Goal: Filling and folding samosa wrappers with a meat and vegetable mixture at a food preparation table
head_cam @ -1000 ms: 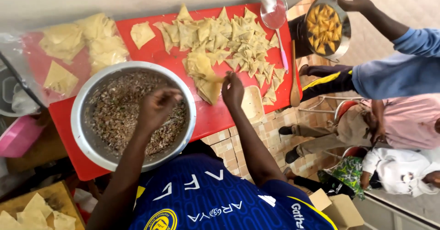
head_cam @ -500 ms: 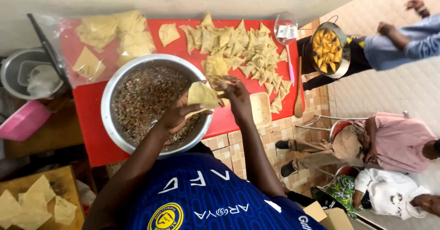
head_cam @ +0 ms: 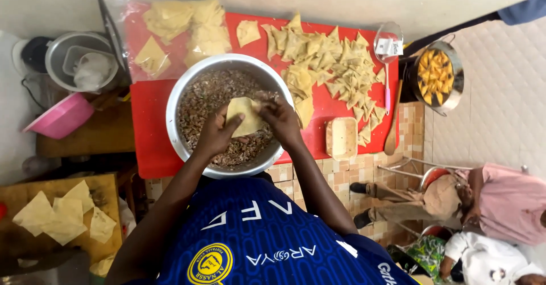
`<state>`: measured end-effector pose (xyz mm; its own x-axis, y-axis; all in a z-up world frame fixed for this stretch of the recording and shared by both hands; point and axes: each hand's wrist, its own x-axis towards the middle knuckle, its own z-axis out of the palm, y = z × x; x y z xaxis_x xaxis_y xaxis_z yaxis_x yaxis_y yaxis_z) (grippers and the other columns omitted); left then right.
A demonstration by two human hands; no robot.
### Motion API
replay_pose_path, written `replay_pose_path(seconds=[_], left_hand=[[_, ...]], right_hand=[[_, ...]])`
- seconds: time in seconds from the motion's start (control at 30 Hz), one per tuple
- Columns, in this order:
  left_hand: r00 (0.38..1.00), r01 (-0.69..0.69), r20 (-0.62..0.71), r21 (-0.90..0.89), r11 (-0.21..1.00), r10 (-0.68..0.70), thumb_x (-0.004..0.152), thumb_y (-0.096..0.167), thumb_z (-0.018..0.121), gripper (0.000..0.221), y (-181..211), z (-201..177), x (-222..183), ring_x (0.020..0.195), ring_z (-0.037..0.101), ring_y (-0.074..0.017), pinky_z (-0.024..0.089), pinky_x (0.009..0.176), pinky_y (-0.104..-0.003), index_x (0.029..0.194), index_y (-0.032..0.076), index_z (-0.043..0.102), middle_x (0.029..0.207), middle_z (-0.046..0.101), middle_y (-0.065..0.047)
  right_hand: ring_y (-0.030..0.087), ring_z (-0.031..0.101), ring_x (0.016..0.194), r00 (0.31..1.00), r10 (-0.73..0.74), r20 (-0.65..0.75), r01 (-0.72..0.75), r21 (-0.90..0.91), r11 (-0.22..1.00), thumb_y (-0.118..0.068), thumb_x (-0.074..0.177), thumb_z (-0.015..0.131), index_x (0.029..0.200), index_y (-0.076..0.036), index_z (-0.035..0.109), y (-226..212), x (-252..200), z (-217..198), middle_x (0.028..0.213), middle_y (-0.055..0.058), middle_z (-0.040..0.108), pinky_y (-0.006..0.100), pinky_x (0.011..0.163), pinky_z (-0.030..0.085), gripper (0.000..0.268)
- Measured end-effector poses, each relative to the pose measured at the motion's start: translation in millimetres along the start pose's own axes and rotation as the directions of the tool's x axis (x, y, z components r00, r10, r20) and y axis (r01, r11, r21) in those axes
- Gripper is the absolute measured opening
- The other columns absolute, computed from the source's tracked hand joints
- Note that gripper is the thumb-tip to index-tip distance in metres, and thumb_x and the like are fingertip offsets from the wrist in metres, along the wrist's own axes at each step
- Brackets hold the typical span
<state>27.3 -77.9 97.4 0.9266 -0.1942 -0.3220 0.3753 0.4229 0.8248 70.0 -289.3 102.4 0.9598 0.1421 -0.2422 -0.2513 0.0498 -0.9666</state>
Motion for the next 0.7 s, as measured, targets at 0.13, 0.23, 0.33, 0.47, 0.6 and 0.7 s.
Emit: replay_pose_path(seconds=[0.13,0.23,0.33,0.47,0.6,0.7], left_hand=[[0.998,-0.045,0.052,0.067,0.997,0.041,0.113,0.016,0.069,0.052,-11,-21,-4,0.082,0.085,-0.0410,0.076,0.069,-0.052,0.156,-0.009,0.056,0.107,0.080,-0.037],[0.996,-0.079,0.045,0.154,0.985,0.072,0.111,0.009,0.068,0.045,-10,-30,-6,0.087,0.084,-0.0399,0.076,0.071,-0.050,0.152,-0.010,0.061,0.109,0.079,-0.036],[0.970,-0.184,-0.096,0.314,0.932,0.224,0.109,0.003,0.070,0.032,-23,-42,-1,0.098,0.082,-0.0461,0.073,0.080,-0.058,0.139,-0.009,0.066,0.114,0.077,-0.035],[0.944,-0.252,-0.117,0.348,0.903,0.308,0.110,-0.001,0.072,0.016,-33,-40,7,0.108,0.081,-0.0476,0.070,0.091,-0.059,0.125,-0.007,0.068,0.114,0.077,-0.030],[0.897,-0.322,-0.085,0.549,0.771,0.434,0.112,0.008,0.075,0.020,-66,-57,41,0.105,0.075,-0.0554,0.059,0.086,-0.063,0.113,-0.009,0.065,0.100,0.070,-0.033],[0.928,-0.202,-0.059,0.750,0.630,0.368,0.109,0.008,0.073,0.014,-66,-77,65,0.107,0.078,-0.0466,0.064,0.091,-0.060,0.121,0.008,0.080,0.106,0.079,-0.018]], right_hand=[[0.012,0.082,0.096,0.999,0.023,0.040,-0.023,-0.004,1.000,0.006,0.089,0.095,0.121,-0.004,0.072,1,1,19,0.110,0.005,0.086,0.025,0.089,0.068,0.040],[0.018,0.082,0.087,0.999,0.021,0.048,-0.022,0.026,0.999,-0.009,0.108,0.081,0.139,0.002,0.069,25,16,5,0.107,0.016,0.087,0.033,0.080,0.072,0.035],[0.024,0.086,0.088,0.994,0.027,0.103,-0.039,0.120,0.992,-0.006,0.111,0.075,0.145,0.007,0.065,15,11,15,0.105,0.021,0.086,0.036,0.077,0.075,0.038],[0.029,0.086,0.095,0.992,0.022,0.127,-0.032,0.075,0.997,-0.006,0.110,0.077,0.149,0.005,0.064,29,10,18,0.112,0.024,0.085,0.043,0.083,0.075,0.043],[0.020,0.077,0.083,1.000,-0.010,0.000,0.010,-0.177,0.984,-0.013,0.106,0.083,0.119,-0.002,0.079,65,13,9,0.093,0.014,0.080,0.034,0.068,0.065,0.017],[0.018,0.076,0.090,0.990,-0.089,-0.110,0.060,-0.241,0.969,-0.005,0.105,0.082,0.127,-0.003,0.075,31,7,10,0.107,0.011,0.082,0.031,0.079,0.064,0.023]])
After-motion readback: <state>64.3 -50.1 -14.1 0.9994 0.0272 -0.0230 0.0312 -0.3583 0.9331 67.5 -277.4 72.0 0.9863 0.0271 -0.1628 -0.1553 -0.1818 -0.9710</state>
